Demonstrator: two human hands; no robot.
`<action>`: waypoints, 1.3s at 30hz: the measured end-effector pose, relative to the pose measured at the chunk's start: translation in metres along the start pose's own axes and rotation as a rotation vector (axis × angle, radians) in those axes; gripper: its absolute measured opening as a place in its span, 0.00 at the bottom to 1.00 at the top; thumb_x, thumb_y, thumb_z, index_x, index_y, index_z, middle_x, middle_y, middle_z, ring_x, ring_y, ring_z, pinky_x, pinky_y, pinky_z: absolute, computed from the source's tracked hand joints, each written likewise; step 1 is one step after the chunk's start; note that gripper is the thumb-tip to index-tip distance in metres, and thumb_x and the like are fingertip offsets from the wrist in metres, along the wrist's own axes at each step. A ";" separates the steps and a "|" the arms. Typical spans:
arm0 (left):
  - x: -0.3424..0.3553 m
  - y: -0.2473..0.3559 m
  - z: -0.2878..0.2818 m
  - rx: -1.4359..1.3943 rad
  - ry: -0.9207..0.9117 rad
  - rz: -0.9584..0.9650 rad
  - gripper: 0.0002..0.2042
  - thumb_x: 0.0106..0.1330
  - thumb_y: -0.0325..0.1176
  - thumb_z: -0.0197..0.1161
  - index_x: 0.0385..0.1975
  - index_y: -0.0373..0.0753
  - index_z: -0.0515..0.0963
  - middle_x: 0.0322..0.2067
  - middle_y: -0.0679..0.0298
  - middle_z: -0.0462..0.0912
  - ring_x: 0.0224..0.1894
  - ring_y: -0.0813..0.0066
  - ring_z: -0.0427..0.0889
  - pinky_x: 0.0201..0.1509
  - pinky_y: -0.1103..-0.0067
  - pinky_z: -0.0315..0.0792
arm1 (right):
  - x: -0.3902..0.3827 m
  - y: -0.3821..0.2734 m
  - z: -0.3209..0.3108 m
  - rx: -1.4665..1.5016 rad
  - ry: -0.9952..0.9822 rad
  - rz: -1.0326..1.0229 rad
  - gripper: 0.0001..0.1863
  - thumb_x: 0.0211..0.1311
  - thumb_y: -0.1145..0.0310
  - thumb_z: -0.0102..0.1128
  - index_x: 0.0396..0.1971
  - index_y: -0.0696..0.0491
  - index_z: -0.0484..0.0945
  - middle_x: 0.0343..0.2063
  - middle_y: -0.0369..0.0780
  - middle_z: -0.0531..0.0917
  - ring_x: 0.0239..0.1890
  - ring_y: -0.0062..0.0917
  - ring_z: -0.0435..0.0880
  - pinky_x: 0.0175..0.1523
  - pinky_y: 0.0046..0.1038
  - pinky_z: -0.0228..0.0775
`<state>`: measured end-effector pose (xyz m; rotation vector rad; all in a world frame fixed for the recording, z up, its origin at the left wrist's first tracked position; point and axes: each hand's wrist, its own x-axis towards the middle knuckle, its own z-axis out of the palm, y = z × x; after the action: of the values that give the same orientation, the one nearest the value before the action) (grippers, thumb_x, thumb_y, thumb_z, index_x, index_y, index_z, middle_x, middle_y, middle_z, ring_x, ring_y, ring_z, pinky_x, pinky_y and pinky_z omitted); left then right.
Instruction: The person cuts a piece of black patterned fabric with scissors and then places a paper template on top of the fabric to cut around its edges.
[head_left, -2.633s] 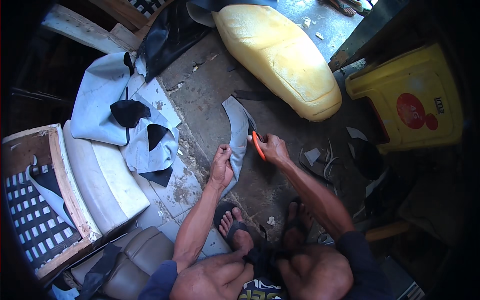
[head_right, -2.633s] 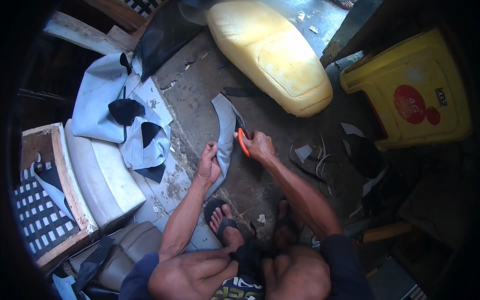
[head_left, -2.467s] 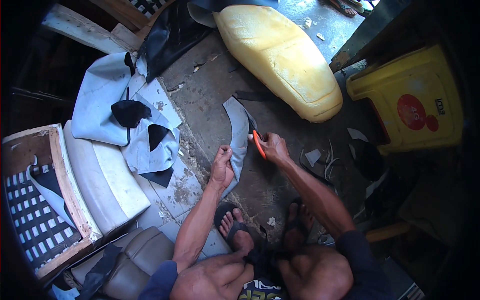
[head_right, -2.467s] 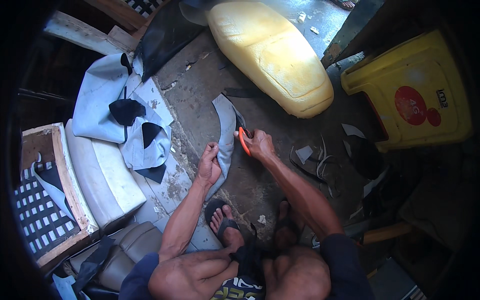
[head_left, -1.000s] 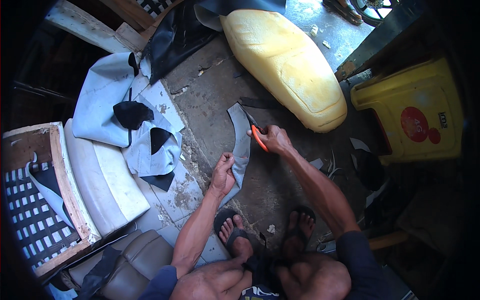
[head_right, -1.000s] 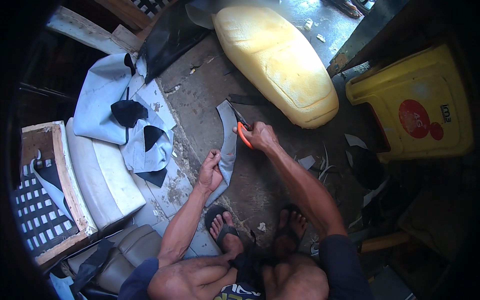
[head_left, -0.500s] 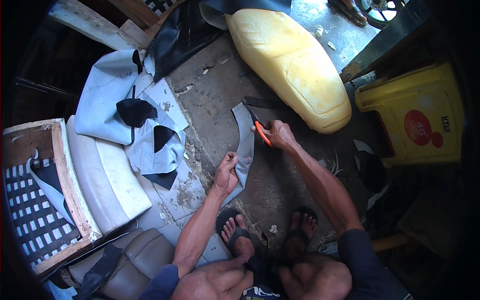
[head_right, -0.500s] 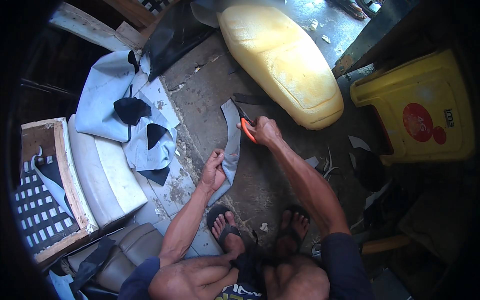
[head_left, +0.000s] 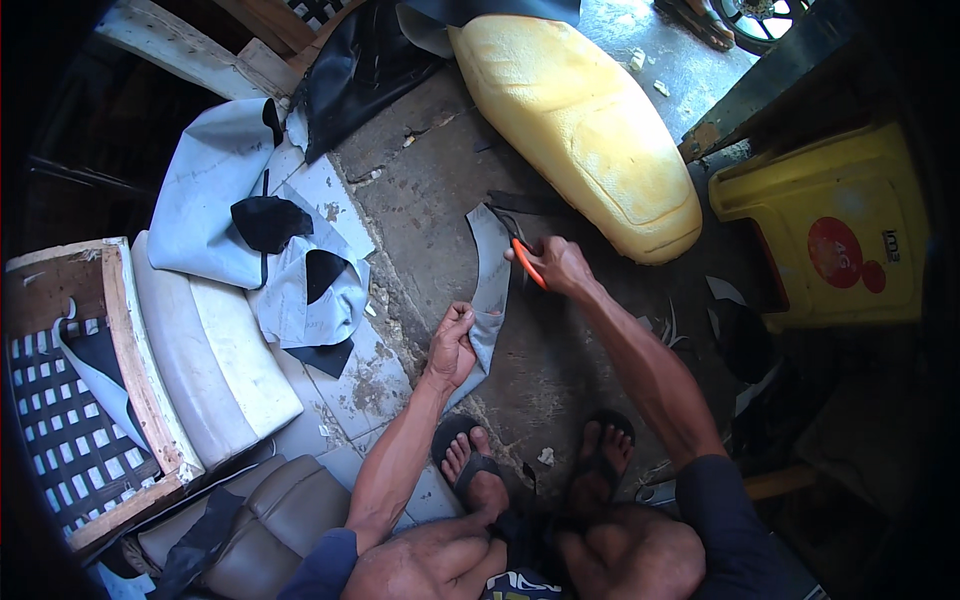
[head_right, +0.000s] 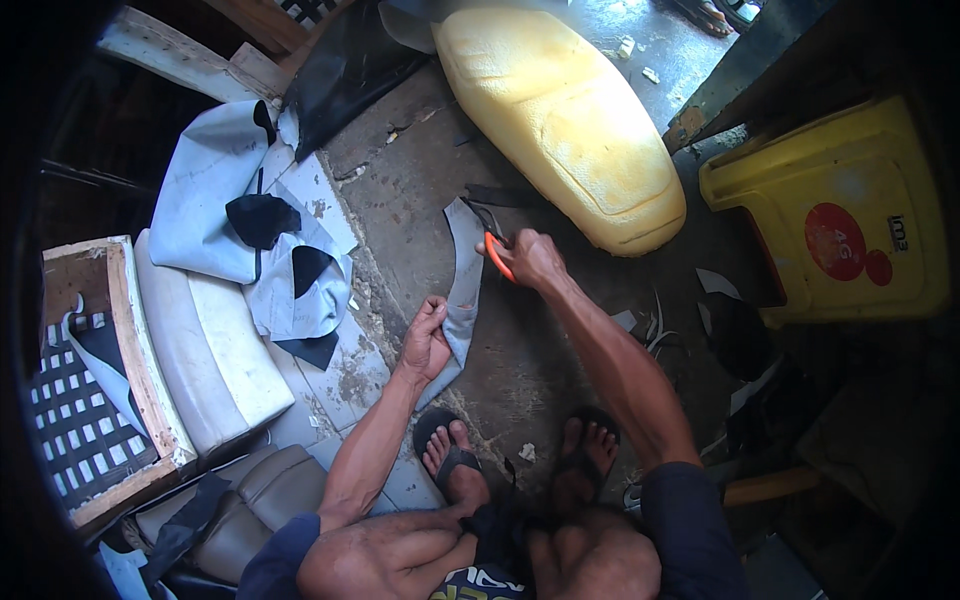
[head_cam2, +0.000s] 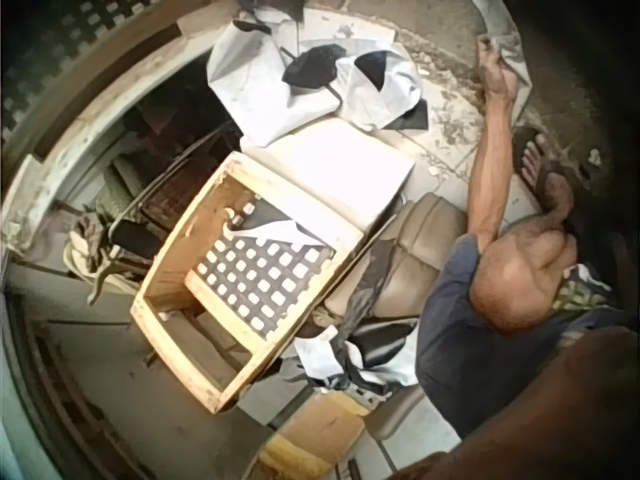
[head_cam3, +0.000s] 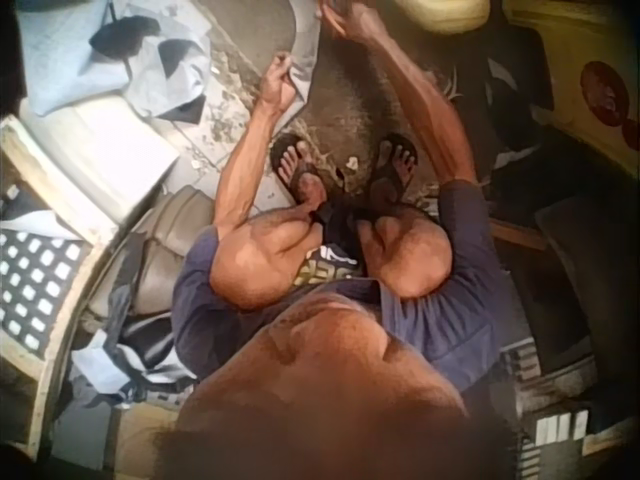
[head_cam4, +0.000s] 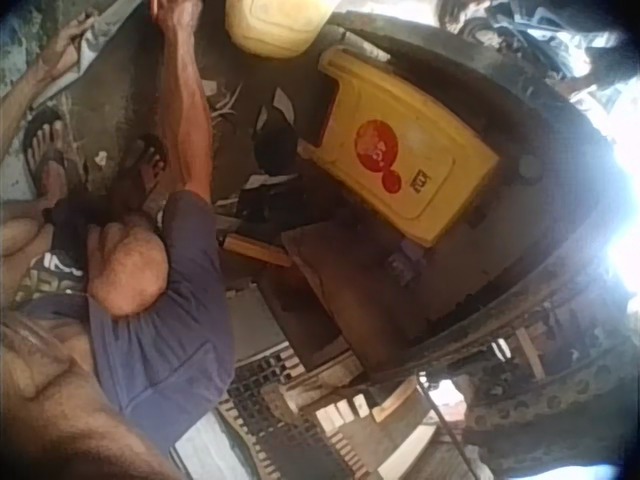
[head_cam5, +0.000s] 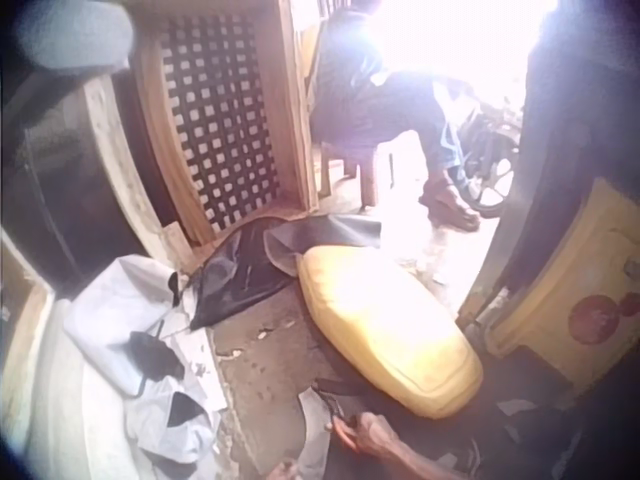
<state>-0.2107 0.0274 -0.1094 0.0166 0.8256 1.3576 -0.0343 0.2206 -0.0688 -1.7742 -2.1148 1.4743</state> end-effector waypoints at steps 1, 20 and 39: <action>0.000 0.000 -0.001 -0.010 0.011 -0.002 0.05 0.73 0.27 0.57 0.45 0.43 0.72 0.45 0.54 0.85 0.50 0.66 0.84 0.63 0.69 0.73 | -0.009 0.006 -0.001 0.029 0.000 0.025 0.41 0.56 0.29 0.63 0.21 0.62 0.81 0.21 0.51 0.83 0.28 0.40 0.86 0.37 0.42 0.74; 0.002 -0.015 0.005 0.074 0.045 0.157 0.03 0.72 0.30 0.60 0.42 0.44 0.76 0.45 0.61 0.85 0.49 0.71 0.82 0.60 0.72 0.74 | -0.147 0.088 0.034 0.223 0.195 0.226 0.36 0.58 0.34 0.66 0.30 0.61 0.80 0.24 0.46 0.82 0.30 0.32 0.82 0.38 0.36 0.73; 0.003 -0.093 0.035 1.662 0.075 0.790 0.09 0.54 0.32 0.72 0.33 0.42 0.81 0.43 0.62 0.77 0.63 0.54 0.71 0.75 0.45 0.43 | -0.221 0.102 0.043 0.268 -0.050 0.350 0.36 0.55 0.36 0.69 0.29 0.61 0.76 0.23 0.45 0.80 0.28 0.28 0.78 0.37 0.35 0.72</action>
<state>-0.1140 0.0215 -0.1286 1.7190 1.9096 0.9571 0.0989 0.0145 -0.0420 -2.0895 -1.5831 1.7927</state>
